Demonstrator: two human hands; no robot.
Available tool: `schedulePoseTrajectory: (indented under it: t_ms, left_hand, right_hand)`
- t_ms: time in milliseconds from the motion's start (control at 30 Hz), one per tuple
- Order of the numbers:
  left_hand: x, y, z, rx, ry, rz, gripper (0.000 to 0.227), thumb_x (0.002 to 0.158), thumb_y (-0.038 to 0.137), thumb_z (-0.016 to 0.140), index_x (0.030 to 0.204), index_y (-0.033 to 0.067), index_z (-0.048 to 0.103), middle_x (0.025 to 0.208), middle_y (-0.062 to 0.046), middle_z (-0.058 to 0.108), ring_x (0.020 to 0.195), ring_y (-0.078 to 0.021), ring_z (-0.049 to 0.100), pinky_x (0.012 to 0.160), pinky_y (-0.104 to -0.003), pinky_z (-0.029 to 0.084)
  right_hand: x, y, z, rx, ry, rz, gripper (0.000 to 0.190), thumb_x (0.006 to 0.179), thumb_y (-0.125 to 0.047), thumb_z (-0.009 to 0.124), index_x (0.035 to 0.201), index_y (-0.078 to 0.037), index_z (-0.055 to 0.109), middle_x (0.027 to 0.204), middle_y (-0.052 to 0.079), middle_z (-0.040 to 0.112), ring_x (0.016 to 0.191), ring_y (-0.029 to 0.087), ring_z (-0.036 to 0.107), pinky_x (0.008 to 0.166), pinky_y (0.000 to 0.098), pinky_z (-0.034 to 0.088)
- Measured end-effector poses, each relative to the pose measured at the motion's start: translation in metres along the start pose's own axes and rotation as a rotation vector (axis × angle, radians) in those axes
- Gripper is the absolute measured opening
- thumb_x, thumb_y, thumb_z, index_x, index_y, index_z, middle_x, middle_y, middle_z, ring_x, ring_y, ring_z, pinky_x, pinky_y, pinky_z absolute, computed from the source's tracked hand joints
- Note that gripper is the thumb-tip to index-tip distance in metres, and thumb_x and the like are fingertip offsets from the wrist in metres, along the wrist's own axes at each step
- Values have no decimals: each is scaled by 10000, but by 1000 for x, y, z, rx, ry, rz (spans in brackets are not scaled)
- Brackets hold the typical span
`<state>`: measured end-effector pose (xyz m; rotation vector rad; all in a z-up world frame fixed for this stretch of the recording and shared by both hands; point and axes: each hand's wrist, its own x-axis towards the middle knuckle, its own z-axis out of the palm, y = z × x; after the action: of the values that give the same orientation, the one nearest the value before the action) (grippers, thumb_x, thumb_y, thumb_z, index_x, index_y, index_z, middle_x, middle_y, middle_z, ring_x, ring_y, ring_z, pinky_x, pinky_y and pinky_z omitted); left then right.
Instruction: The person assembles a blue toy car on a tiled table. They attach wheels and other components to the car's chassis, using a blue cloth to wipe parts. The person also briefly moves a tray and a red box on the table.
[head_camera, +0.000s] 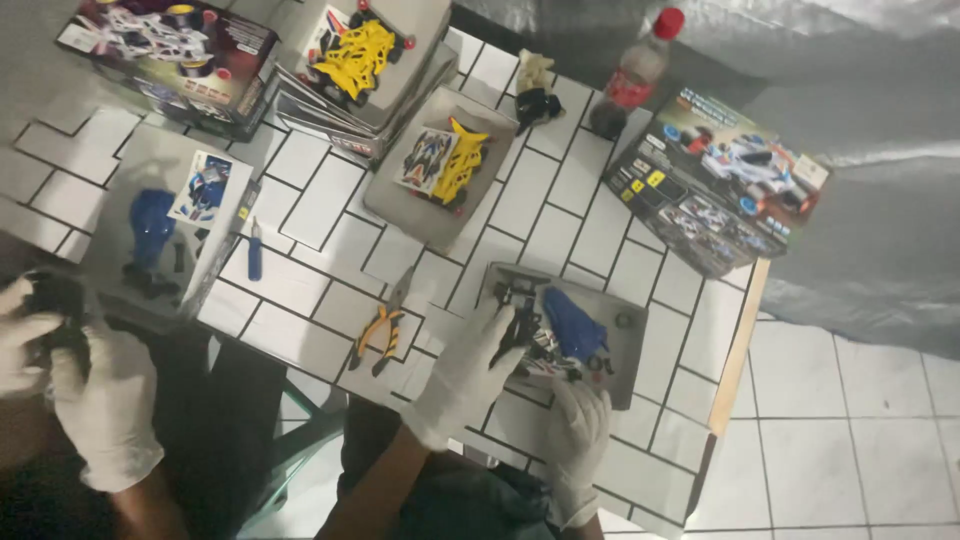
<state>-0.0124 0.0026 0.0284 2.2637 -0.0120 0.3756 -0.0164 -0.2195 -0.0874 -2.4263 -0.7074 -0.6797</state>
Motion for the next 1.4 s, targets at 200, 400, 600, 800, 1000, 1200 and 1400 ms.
schedulePoseTrajectory:
  t_ms: [200, 400, 600, 800, 1000, 1200, 1400]
  left_hand:
    - [-70, 47, -38, -228, 115, -358, 539, 1026, 334, 499, 1486, 54, 479, 1492, -130, 564, 1390, -270, 526, 1168, -385, 395]
    - [-162, 129, -44, -122, 241, -1060, 547, 873, 329, 687, 1406, 221, 622, 1412, -12, 659, 1279, -188, 626, 1076, -335, 480]
    - [-222, 196, 2, -45, 503, -952, 525, 889, 491, 633, 1298, 163, 675, 1325, -44, 711, 1238, -222, 672, 1053, -339, 513]
    - [-293, 240, 22, 101, 875, -891, 383, 916, 325, 691, 1267, 174, 682, 1262, -40, 733, 1176, -229, 693, 1049, -334, 513]
    - [-393, 285, 36, 237, 1166, -1154, 379, 886, 281, 719, 1261, 236, 684, 1230, 19, 749, 1114, -183, 726, 975, -316, 540]
    - [-508, 362, 44, -171, 1669, -1412, 395, 863, 245, 745, 1256, 208, 747, 1320, 3, 729, 1266, -136, 660, 1141, -276, 452]
    - [-624, 457, 94, -178, 1952, -1560, 424, 884, 272, 678, 1307, 276, 710, 1334, 78, 720, 1202, -91, 658, 1042, -254, 484]
  right_hand:
    - [34, -15, -46, 310, -135, 88, 412, 1040, -64, 538, 1451, -89, 519, 1438, 111, 609, 1389, 396, 543, 1176, 549, 433]
    - [60, -7, -116, 539, -264, -50, 503, 1054, -74, 472, 1544, -15, 372, 1510, 210, 514, 1405, 394, 513, 1164, 466, 457]
    - [59, 10, -157, 768, -523, -264, 615, 1071, -354, 408, 1555, 20, 337, 1561, 228, 457, 1454, 391, 463, 1201, 476, 400]
    - [35, -21, -190, 740, -837, -401, 685, 1040, -502, 374, 1580, -85, 316, 1592, 161, 454, 1434, 378, 498, 1097, 463, 494]
    - [0, -122, -221, 636, -562, -1314, 207, 1045, -97, 484, 888, -113, 619, 1399, 418, 484, 1353, 454, 529, 499, 214, 512]
    - [-92, -188, -217, 998, -1453, -774, 577, 1015, -207, 491, 1559, -57, 372, 1605, 109, 450, 1481, 233, 441, 1214, 350, 342]
    - [-202, -309, -280, 1099, -1469, -1260, 539, 1031, -273, 505, 1507, -24, 461, 1531, 136, 538, 1424, 275, 521, 1153, 366, 450]
